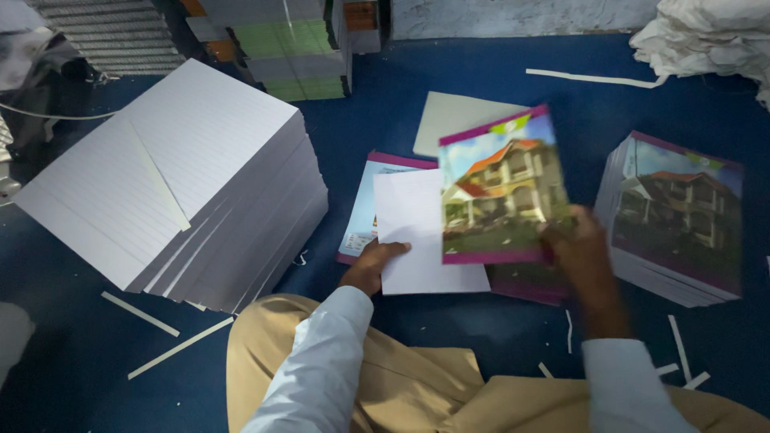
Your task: The person sits on the floor and assembles booklets by inserting a blank white sheet between the front and back covers of printed booklets. They repeat this process for multiple units, stacking the completed booklets to the right.
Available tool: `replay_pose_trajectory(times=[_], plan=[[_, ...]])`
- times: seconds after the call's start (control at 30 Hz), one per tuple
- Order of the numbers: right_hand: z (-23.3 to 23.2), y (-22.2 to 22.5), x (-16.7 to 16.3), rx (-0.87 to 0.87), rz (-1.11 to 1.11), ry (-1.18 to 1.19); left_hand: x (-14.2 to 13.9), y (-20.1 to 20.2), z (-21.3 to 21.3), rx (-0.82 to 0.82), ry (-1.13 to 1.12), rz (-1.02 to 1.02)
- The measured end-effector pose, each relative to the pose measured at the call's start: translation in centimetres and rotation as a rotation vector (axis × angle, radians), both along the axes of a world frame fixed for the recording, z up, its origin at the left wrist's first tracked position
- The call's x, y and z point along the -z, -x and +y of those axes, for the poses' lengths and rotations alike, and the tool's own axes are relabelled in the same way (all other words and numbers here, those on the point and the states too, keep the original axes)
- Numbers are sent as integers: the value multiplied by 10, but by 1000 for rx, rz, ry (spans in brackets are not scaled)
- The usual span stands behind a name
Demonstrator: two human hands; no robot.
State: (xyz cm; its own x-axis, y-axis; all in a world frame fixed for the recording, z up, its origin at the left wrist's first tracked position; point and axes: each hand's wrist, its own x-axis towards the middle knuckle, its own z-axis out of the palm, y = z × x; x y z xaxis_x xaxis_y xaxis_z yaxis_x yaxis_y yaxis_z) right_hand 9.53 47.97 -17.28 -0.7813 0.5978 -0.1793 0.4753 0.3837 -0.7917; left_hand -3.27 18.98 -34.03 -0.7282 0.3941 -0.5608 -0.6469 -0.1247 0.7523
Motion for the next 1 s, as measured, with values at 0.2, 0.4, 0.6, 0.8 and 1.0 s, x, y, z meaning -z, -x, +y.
replay_pose_trajectory(times=[0.2,0.4,0.6,0.8,1.0], plan=[[2,16,78,-114,130,155,3,4,2,-4,118,-62],[15,27,146,-114,53,-207,13,7,4,-235,-4,-168],[-1,28,151,-96,15,222,46,16,6,-238,14,-147],[-22,31,131,-127,-67,231,55,14,5,-256,-61,-50],[-25,30,151,-187,-7,156,47,15,8,-197,-131,-175]])
